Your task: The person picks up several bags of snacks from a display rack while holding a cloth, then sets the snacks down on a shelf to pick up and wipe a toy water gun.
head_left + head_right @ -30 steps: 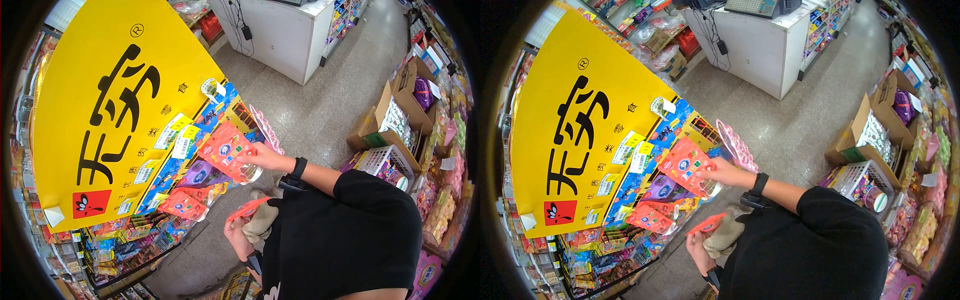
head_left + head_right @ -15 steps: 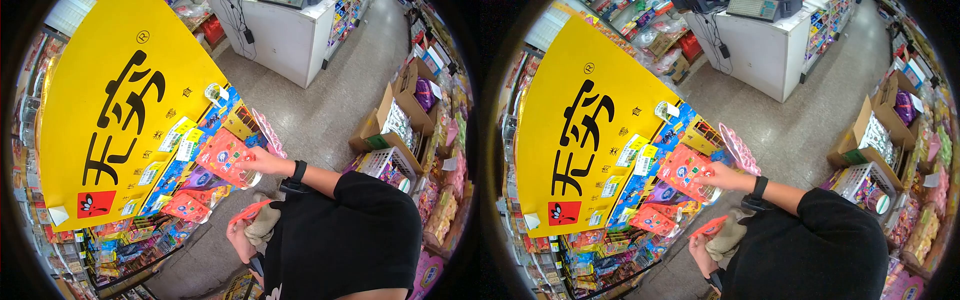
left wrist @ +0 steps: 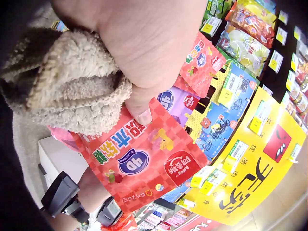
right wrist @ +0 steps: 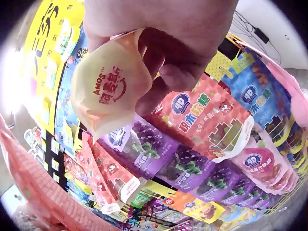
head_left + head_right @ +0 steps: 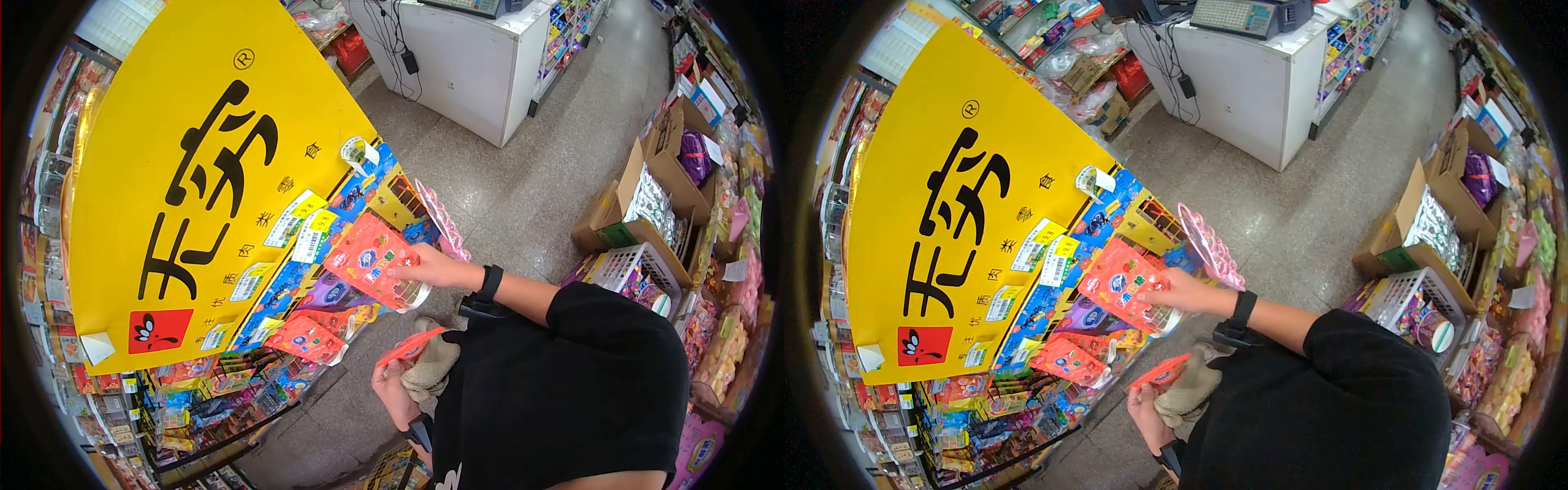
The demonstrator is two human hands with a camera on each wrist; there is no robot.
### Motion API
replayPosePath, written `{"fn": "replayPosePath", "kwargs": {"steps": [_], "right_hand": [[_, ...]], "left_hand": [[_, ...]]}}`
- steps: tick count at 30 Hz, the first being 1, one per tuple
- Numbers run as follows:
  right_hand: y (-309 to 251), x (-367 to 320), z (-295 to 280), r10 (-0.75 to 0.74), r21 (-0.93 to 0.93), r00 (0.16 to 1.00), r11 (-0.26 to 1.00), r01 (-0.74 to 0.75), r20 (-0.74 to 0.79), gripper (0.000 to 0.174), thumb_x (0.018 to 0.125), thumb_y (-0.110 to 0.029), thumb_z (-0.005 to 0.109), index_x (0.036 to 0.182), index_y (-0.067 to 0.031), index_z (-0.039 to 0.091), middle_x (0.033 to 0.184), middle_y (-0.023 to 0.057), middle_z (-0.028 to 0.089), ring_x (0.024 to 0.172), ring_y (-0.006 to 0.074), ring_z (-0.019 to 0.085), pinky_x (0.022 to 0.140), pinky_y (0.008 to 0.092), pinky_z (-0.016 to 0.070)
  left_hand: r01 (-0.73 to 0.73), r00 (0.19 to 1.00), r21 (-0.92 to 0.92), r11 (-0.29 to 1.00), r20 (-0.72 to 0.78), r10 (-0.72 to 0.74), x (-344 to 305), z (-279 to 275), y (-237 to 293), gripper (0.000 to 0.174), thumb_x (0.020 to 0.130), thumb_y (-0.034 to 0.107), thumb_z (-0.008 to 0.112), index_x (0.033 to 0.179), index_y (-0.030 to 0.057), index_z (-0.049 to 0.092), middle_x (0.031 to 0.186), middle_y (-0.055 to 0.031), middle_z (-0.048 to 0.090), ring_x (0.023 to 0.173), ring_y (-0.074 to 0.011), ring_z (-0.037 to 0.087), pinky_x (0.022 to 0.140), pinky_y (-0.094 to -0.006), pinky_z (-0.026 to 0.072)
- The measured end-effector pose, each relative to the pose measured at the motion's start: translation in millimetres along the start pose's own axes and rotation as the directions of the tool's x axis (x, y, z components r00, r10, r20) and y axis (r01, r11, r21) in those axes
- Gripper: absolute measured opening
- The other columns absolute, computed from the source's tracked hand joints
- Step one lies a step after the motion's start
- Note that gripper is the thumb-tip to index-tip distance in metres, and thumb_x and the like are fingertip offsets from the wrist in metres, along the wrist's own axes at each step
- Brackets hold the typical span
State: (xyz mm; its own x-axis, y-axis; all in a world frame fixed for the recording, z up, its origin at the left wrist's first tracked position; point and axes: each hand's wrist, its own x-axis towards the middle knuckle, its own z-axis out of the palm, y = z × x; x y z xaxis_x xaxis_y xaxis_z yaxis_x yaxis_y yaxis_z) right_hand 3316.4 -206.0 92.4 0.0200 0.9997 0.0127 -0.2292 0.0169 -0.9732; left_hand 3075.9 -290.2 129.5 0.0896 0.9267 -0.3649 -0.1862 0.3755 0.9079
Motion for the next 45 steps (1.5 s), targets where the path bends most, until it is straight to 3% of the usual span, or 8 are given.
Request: {"fn": "replayPosePath", "kwargs": {"steps": [10,17,22,28,34,36,43,45], "right_hand": [[32.4,2.3,-4.4,0.074,0.022,0.996,0.997,-0.073,-0.056,0.026,0.089,-0.030,0.066,0.091,-0.0045,0.068,0.069,-0.0063,0.056,0.064,0.0031,0.047,0.055,0.0239,0.0390],[40.3,-8.9,-17.0,0.146,-0.072,0.989,0.987,-0.144,0.020,0.067,0.086,-0.030,0.069,0.138,-0.0050,0.035,0.103,0.0070,0.062,0.078,0.0119,0.060,0.063,0.0269,0.0520],[62.5,-44.4,-15.0,0.541,-0.200,0.772,0.841,-0.503,0.333,0.080,0.082,-0.019,0.067,0.146,-0.0083,0.021,0.119,0.0162,0.056,0.087,0.0187,0.063,0.064,0.0308,0.0566],[63.8,-59.3,2.4,0.438,-0.211,0.461,0.860,-0.465,0.771,0.087,0.077,-0.009,0.070,0.148,-0.0098,0.019,0.133,0.0193,0.047,0.092,0.0243,0.063,0.069,0.0342,0.0576],[64.6,-64.8,6.3,0.469,-0.180,0.571,0.854,-0.489,0.674,0.076,0.076,-0.015,0.076,0.139,-0.0062,0.035,0.119,0.0137,0.056,0.089,0.0204,0.063,0.068,0.0332,0.0562],[64.8,-64.0,4.9,0.479,-0.259,0.588,0.869,-0.421,0.652,0.068,0.078,-0.025,0.076,0.133,-0.0056,0.042,0.107,0.0110,0.060,0.086,0.0181,0.062,0.064,0.0321,0.0547],[45.8,-69.0,-5.9,0.419,-0.166,0.696,0.900,-0.403,0.582,0.070,0.080,-0.043,0.074,0.131,-0.0056,0.045,0.098,0.0056,0.061,0.082,0.0152,0.060,0.062,0.0310,0.0520],[17.5,-73.4,-16.8,0.390,-0.064,0.792,0.910,-0.410,0.470,0.066,0.080,-0.042,0.074,0.129,-0.0052,0.049,0.098,0.0043,0.062,0.083,0.0133,0.058,0.062,0.0300,0.0508]], "left_hand": [[0.014,0.999,-0.004,1.000,-0.047,-0.014,-3.1,5.7,1.9,0.014,0.092,0.015,0.063,0.088,0.0018,0.060,0.077,-0.0033,0.061,0.068,-0.0103,0.055,0.062,-0.0247,0.0442],[0.073,0.995,0.011,0.997,-0.076,-0.072,-3.9,2.0,-0.9,0.014,0.093,0.014,0.061,0.095,0.0003,0.060,0.078,-0.0050,0.062,0.067,-0.0108,0.056,0.061,-0.0254,0.0461],[0.079,0.997,0.025,0.997,0.000,-0.079,-0.8,4.5,-7.4,0.026,0.094,0.021,0.060,0.108,-0.0003,0.057,0.088,-0.0078,0.063,0.076,-0.0142,0.060,0.068,-0.0295,0.0497],[0.056,0.994,-0.150,0.987,-0.082,-0.069,2.1,24.7,-3.4,0.035,0.095,0.023,0.057,0.118,-0.0026,0.051,0.111,-0.0161,0.059,0.097,-0.0234,0.062,0.083,-0.0372,0.0536],[-0.002,0.988,0.050,0.999,0.156,-0.006,-6.0,-16.8,-30.3,0.071,0.078,-0.008,0.054,0.144,-0.0005,0.028,0.127,-0.0204,0.048,0.112,-0.0284,0.053,0.097,-0.0387,0.0443],[-0.345,0.910,0.344,0.873,0.352,0.221,-10.8,-23.0,-35.9,0.084,0.069,-0.015,0.047,0.148,-0.0005,0.021,0.130,-0.0214,0.045,0.117,-0.0300,0.049,0.102,-0.0383,0.0389],[-0.384,0.894,0.422,0.821,0.394,0.215,-8.7,11.3,-16.4,0.074,0.078,-0.003,0.056,0.146,-0.0008,0.026,0.130,-0.0188,0.047,0.119,-0.0274,0.049,0.102,-0.0373,0.0383],[0.402,0.909,-0.245,0.882,0.222,-0.353,1.8,35.4,4.5,0.068,0.088,0.018,0.062,0.145,0.0006,0.029,0.132,-0.0136,0.048,0.114,-0.0222,0.051,0.097,-0.0353,0.0414]]}}
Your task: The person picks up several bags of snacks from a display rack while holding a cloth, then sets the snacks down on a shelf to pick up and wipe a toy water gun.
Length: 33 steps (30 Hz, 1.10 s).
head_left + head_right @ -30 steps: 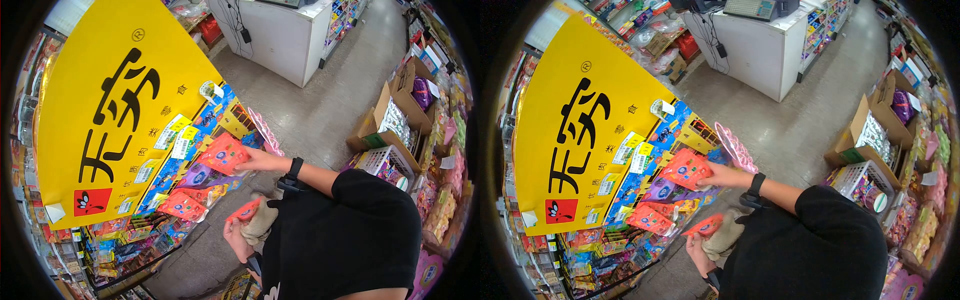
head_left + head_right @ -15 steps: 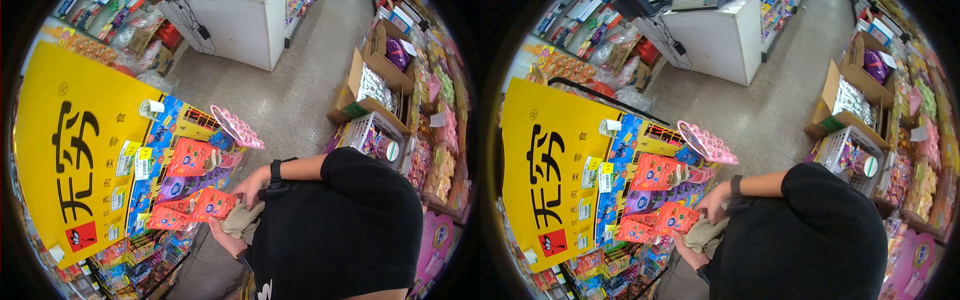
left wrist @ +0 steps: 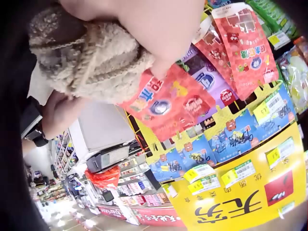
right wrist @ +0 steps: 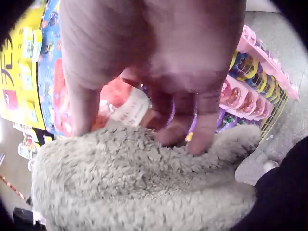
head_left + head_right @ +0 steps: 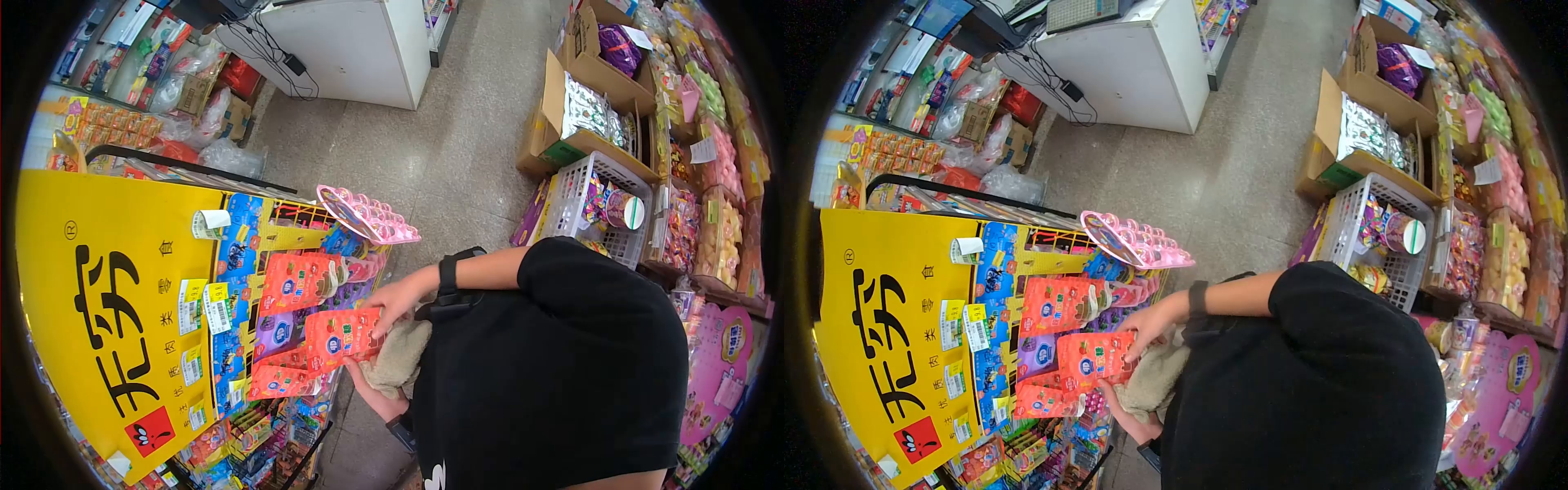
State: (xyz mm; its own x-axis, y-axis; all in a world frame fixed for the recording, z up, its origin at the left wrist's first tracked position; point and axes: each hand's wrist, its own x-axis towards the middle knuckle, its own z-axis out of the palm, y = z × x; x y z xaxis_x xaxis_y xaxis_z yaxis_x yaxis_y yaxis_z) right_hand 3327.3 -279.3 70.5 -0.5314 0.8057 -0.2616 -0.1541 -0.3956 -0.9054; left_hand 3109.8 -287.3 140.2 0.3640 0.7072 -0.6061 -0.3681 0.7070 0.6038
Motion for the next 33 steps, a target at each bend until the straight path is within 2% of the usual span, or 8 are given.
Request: {"fn": "replayPosePath", "kwargs": {"steps": [1,3,4,6,10,14,27,33], "right_hand": [[0.8,0.2,-4.6,-0.003,-0.011,1.000,1.000,0.003,0.002,0.066,0.080,-0.042,0.074,0.129,-0.0052,0.049,0.098,0.0043,0.062,0.083,0.0133,0.058,0.062,0.0300,0.0508],[5.6,1.5,-13.8,-0.303,-0.072,0.942,0.953,0.295,-0.143,0.058,0.083,-0.040,0.071,0.126,-0.0048,0.054,0.099,0.0031,0.063,0.077,0.0114,0.057,0.060,0.0269,0.0487],[-14.0,-12.0,-17.0,-0.304,-0.117,0.928,0.952,0.284,-0.215,0.048,0.087,-0.037,0.068,0.123,-0.0067,0.058,0.097,-0.0002,0.064,0.072,0.0067,0.055,0.056,0.0219,0.0435],[-28.1,-22.1,-29.9,-0.301,-0.017,0.908,0.951,0.309,-0.290,0.046,0.088,-0.035,0.067,0.123,-0.0075,0.058,0.096,-0.0021,0.064,0.069,0.0044,0.053,0.054,0.0204,0.0405],[-48.5,-27.3,-46.5,-0.325,0.118,0.769,0.881,0.457,-0.551,0.042,0.088,-0.037,0.067,0.120,-0.0103,0.060,0.083,-0.0061,0.062,0.062,-0.0005,0.047,0.047,0.0194,0.0343],[-38.8,-15.2,-65.3,-0.295,0.096,0.737,0.894,0.437,-0.608,0.043,0.088,-0.039,0.066,0.121,-0.0123,0.059,0.071,-0.0098,0.053,0.057,-0.0009,0.041,0.047,0.0191,0.0327],[-24.9,-9.8,-56.6,-0.154,0.112,0.731,0.947,0.302,-0.665,0.040,0.088,-0.039,0.067,0.116,-0.0115,0.063,0.072,-0.0099,0.052,0.056,0.0004,0.038,0.048,0.0195,0.0294],[-36.6,-14.9,-40.5,-0.254,-0.019,0.628,0.934,0.356,-0.736,0.037,0.087,-0.041,0.067,0.110,-0.0112,0.067,0.075,-0.0085,0.055,0.058,0.0011,0.041,0.048,0.0195,0.0304]], "left_hand": [[-0.009,1.000,-0.004,1.000,0.005,0.009,-0.3,8.6,4.9,0.068,0.088,0.018,0.062,0.145,0.0006,0.029,0.132,-0.0136,0.048,0.114,-0.0222,0.051,0.097,-0.0353,0.0414],[-0.147,0.964,0.395,0.907,-0.149,0.221,-3.6,22.8,12.3,0.060,0.093,0.033,0.059,0.140,0.0014,0.038,0.130,-0.0096,0.053,0.106,-0.0146,0.054,0.087,-0.0296,0.0448],[-0.158,0.961,0.388,0.908,-0.151,0.232,-4.7,33.8,17.4,0.060,0.093,0.033,0.059,0.140,0.0014,0.038,0.130,-0.0096,0.053,0.106,-0.0146,0.054,0.087,-0.0296,0.0448],[-0.297,0.931,0.486,0.822,-0.042,0.362,-3.7,53.2,26.9,0.045,0.095,0.022,0.056,0.134,0.0007,0.048,0.115,-0.0105,0.063,0.062,-0.0056,0.048,0.057,-0.0210,0.0429],[-0.313,0.923,0.496,0.810,-0.043,0.383,-2.2,48.7,35.3,0.041,0.096,0.022,0.054,0.130,-0.0010,0.051,0.111,-0.0114,0.064,0.059,-0.0066,0.047,0.054,-0.0213,0.0418],[-0.249,0.930,0.515,0.820,-0.110,0.351,-2.0,27.0,29.5,0.039,0.095,0.021,0.055,0.127,-0.0027,0.053,0.108,-0.0127,0.063,0.060,-0.0064,0.048,0.054,-0.0209,0.0410],[-0.230,0.918,0.443,0.866,-0.198,0.344,-12.1,17.1,24.8,0.037,0.095,0.021,0.055,0.123,-0.0022,0.055,0.099,-0.0101,0.062,0.059,-0.0058,0.046,0.052,-0.0222,0.0397],[-0.230,0.924,0.419,0.878,-0.190,0.332,-13.6,10.5,23.2,0.036,0.095,0.021,0.055,0.123,-0.0013,0.056,0.096,-0.0080,0.063,0.059,-0.0059,0.048,0.053,-0.0218,0.0410]]}}
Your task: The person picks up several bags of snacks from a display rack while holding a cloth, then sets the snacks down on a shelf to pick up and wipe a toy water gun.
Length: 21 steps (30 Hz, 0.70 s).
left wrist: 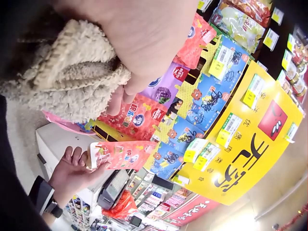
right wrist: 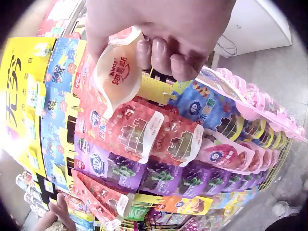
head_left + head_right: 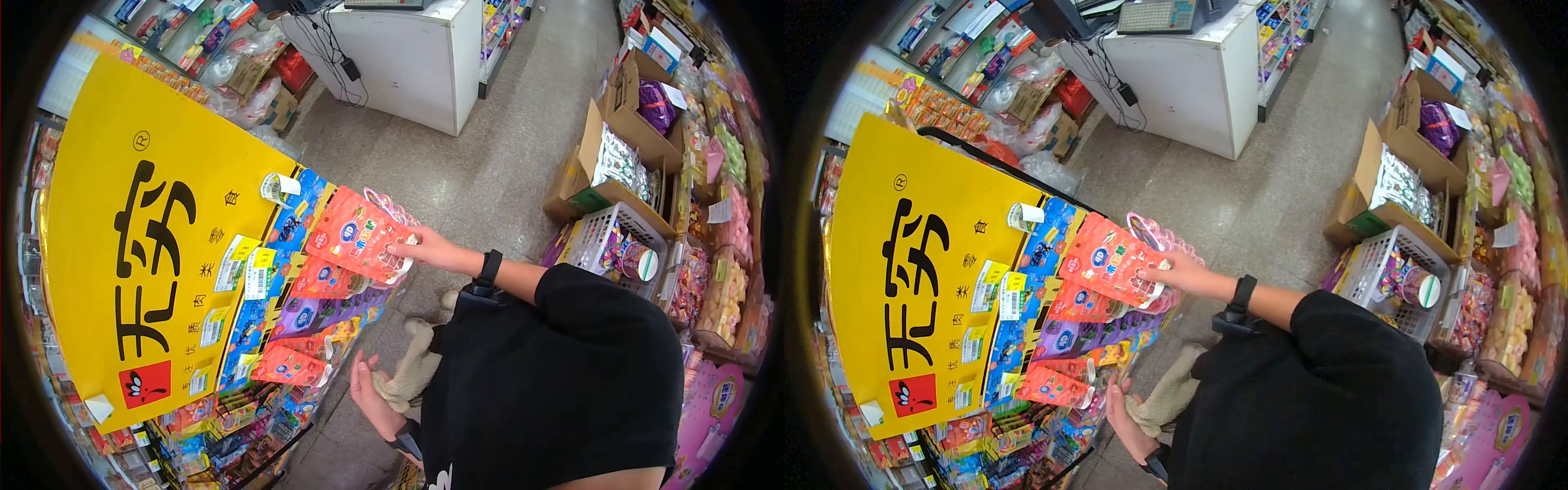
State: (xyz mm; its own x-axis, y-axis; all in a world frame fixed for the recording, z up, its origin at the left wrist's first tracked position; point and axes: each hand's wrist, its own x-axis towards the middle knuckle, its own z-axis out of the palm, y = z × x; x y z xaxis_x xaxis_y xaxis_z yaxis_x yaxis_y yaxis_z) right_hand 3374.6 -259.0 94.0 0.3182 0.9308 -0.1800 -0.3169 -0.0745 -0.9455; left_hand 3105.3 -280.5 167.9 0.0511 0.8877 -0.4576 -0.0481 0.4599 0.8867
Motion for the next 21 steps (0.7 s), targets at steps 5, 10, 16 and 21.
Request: {"fn": "replayPosePath", "kwargs": {"steps": [5,10,16,21], "right_hand": [[0.0,3.0,5.8,-0.141,0.003,0.988,0.990,0.141,0.056,0.038,0.090,-0.032,0.065,0.115,-0.0036,0.064,0.100,-0.0012,0.066,0.091,0.0055,0.056,0.081,0.0255,0.0464],[6.5,2.9,8.4,-0.102,0.031,0.994,0.994,0.101,0.036,0.037,0.090,-0.032,0.065,0.113,-0.0027,0.065,0.100,-0.0008,0.067,0.091,0.0062,0.057,0.082,0.0257,0.0462],[16.4,-0.6,7.0,-0.096,0.015,0.995,0.995,0.096,-0.010,0.036,0.090,-0.032,0.066,0.110,-0.0025,0.066,0.099,-0.0009,0.067,0.090,0.0067,0.058,0.080,0.0256,0.0464],[33.2,5.2,2.8,-0.092,-0.043,0.996,0.995,0.091,-0.005,0.040,0.088,-0.037,0.067,0.110,-0.0028,0.066,0.100,-0.0006,0.068,0.090,0.0067,0.058,0.078,0.0252,0.0464]], "left_hand": [[0.000,1.000,0.007,1.000,-0.012,0.000,-3.5,-0.5,2.9,0.036,0.095,0.021,0.055,0.123,-0.0015,0.055,0.095,-0.0078,0.063,0.059,-0.0059,0.049,0.052,-0.0215,0.0414],[0.002,1.000,-0.009,1.000,-0.012,-0.002,-0.8,-8.8,0.1,0.037,0.095,0.021,0.055,0.123,-0.0025,0.055,0.095,-0.0085,0.063,0.058,-0.0061,0.049,0.051,-0.0215,0.0409],[-0.007,1.000,-0.008,1.000,-0.009,0.007,-3.8,-11.4,-0.3,0.037,0.095,0.022,0.056,0.123,-0.0029,0.055,0.095,-0.0090,0.063,0.057,-0.0061,0.048,0.050,-0.0218,0.0410],[-0.014,1.000,-0.019,1.000,-0.017,0.014,-7.4,-11.5,0.7,0.037,0.095,0.022,0.056,0.123,-0.0030,0.054,0.094,-0.0089,0.062,0.057,-0.0061,0.048,0.050,-0.0216,0.0392]]}}
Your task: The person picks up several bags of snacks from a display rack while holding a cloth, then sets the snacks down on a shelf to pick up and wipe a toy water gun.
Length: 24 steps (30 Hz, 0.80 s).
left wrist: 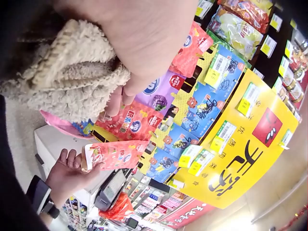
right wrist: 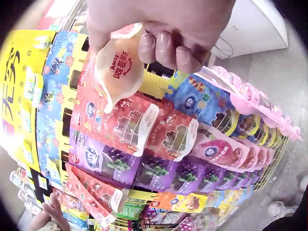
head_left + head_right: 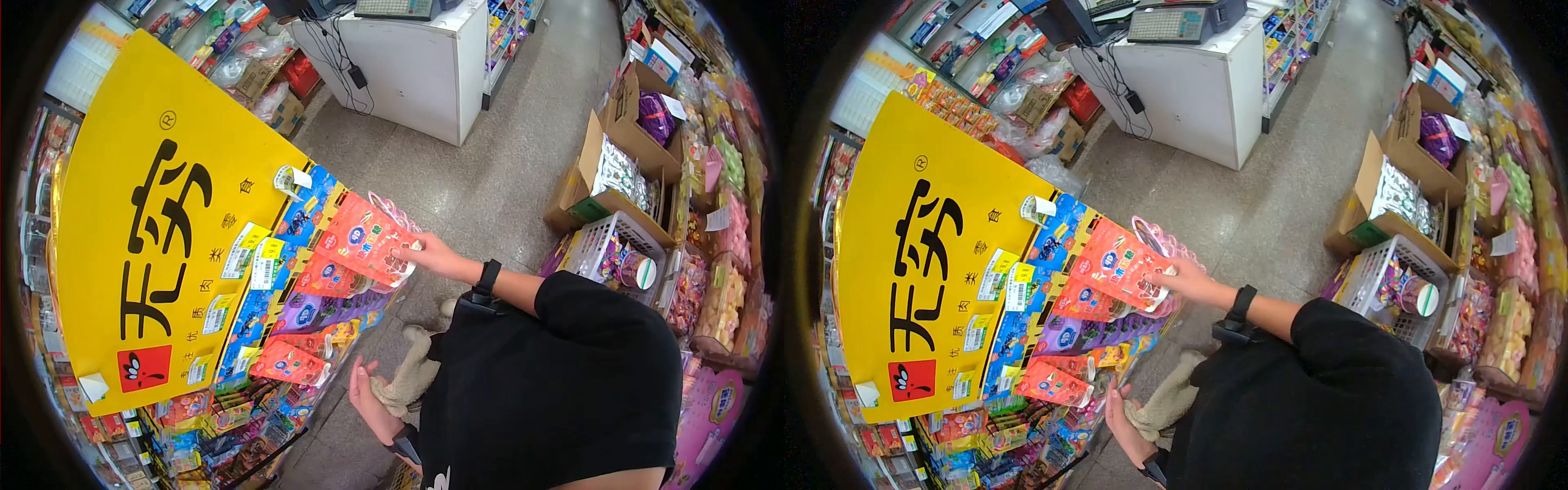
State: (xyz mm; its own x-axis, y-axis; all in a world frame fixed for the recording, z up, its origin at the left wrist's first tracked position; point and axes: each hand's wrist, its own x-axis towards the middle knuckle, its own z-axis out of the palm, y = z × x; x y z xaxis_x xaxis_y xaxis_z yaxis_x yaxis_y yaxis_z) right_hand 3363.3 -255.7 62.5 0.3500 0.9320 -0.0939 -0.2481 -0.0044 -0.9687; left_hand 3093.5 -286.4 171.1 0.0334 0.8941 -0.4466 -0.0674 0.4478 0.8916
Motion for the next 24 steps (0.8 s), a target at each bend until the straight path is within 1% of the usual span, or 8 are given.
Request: {"fn": "replayPosePath", "kwargs": {"steps": [3,5,9,13,15,20,22,24], "right_hand": [[3.5,-0.3,2.1,-0.050,0.080,0.999,0.995,0.051,-0.018,0.044,0.088,-0.039,0.067,0.113,-0.0036,0.063,0.086,-0.0015,0.066,0.073,0.0046,0.056,0.061,0.0228,0.0449],[7.4,-1.1,-4.1,0.221,0.119,0.973,0.966,-0.229,0.072,0.044,0.088,-0.037,0.067,0.117,-0.0050,0.058,0.071,-0.0037,0.057,0.056,0.0028,0.049,0.046,0.0210,0.0368],[34.1,-3.1,-4.8,0.254,0.004,0.966,0.967,-0.255,0.051,0.041,0.087,-0.032,0.067,0.116,-0.0051,0.055,0.063,-0.0038,0.050,0.049,0.0051,0.046,0.040,0.0221,0.0348],[54.8,-14.5,-5.2,0.416,-0.162,0.909,0.900,-0.404,0.043,0.039,0.086,-0.031,0.066,0.116,-0.0088,0.055,0.070,-0.0017,0.052,0.053,0.0064,0.049,0.043,0.0229,0.0403],[47.9,-22.4,2.3,0.528,-0.291,0.831,0.834,-0.469,0.174,0.038,0.085,-0.029,0.065,0.116,-0.0090,0.056,0.074,-0.0006,0.056,0.057,0.0072,0.054,0.045,0.0235,0.0440],[30.9,-19.3,58.1,0.464,-0.402,0.725,0.873,-0.276,0.509,0.044,0.089,-0.027,0.062,0.129,-0.0110,0.053,0.095,0.0017,0.063,0.075,0.0085,0.059,0.063,0.0242,0.0491],[34.6,-12.4,92.1,0.292,-0.336,0.697,0.939,-0.077,0.655,0.051,0.085,-0.032,0.066,0.128,-0.0080,0.054,0.101,0.0082,0.062,0.084,0.0170,0.061,0.071,0.0297,0.0507],[37.5,-8.2,128.8,0.160,-0.322,0.704,0.941,0.103,0.692,0.052,0.087,-0.032,0.066,0.131,-0.0082,0.051,0.106,0.0082,0.062,0.083,0.0145,0.061,0.070,0.0282,0.0507]], "left_hand": [[0.011,1.000,-0.037,0.999,0.016,-0.010,1.0,-6.7,-5.1,0.037,0.095,0.021,0.056,0.123,-0.0029,0.055,0.094,-0.0091,0.063,0.057,-0.0058,0.048,0.051,-0.0214,0.0398],[0.015,1.000,-0.019,1.000,0.017,-0.015,0.8,-7.0,-6.9,0.036,0.095,0.021,0.055,0.123,-0.0030,0.055,0.096,-0.0098,0.064,0.058,-0.0056,0.048,0.052,-0.0214,0.0399],[0.058,0.998,-0.001,0.998,0.039,-0.058,7.9,-20.0,-13.6,0.035,0.095,0.019,0.055,0.122,-0.0035,0.056,0.104,-0.0122,0.065,0.057,-0.0045,0.047,0.052,-0.0209,0.0392],[-0.068,0.992,0.083,0.994,-0.103,0.076,32.3,-61.5,-35.6,0.035,0.094,0.015,0.057,0.124,-0.0031,0.053,0.112,-0.0130,0.063,0.093,-0.0146,0.059,0.083,-0.0269,0.0450],[-0.159,0.964,0.104,0.982,-0.199,0.177,55.5,-87.1,-37.2,0.038,0.093,0.014,0.058,0.127,-0.0033,0.050,0.117,-0.0140,0.060,0.104,-0.0172,0.055,0.090,-0.0296,0.0419],[-0.302,0.873,0.180,0.936,-0.343,0.347,94.8,-122.0,-7.8,0.051,0.088,0.010,0.064,0.133,-0.0048,0.044,0.127,-0.0169,0.054,0.117,-0.0214,0.050,0.097,-0.0347,0.0397],[-0.313,0.898,0.257,0.914,-0.234,0.373,115.9,-148.1,-8.3,0.050,0.087,0.009,0.065,0.131,-0.0046,0.045,0.125,-0.0161,0.055,0.114,-0.0204,0.051,0.095,-0.0345,0.0409],[-0.318,0.925,0.310,0.896,-0.109,0.365,127.7,-154.7,-1.0,0.040,0.086,0.010,0.067,0.121,-0.0039,0.056,0.112,-0.0128,0.062,0.101,-0.0172,0.057,0.087,-0.0325,0.0446]]}}
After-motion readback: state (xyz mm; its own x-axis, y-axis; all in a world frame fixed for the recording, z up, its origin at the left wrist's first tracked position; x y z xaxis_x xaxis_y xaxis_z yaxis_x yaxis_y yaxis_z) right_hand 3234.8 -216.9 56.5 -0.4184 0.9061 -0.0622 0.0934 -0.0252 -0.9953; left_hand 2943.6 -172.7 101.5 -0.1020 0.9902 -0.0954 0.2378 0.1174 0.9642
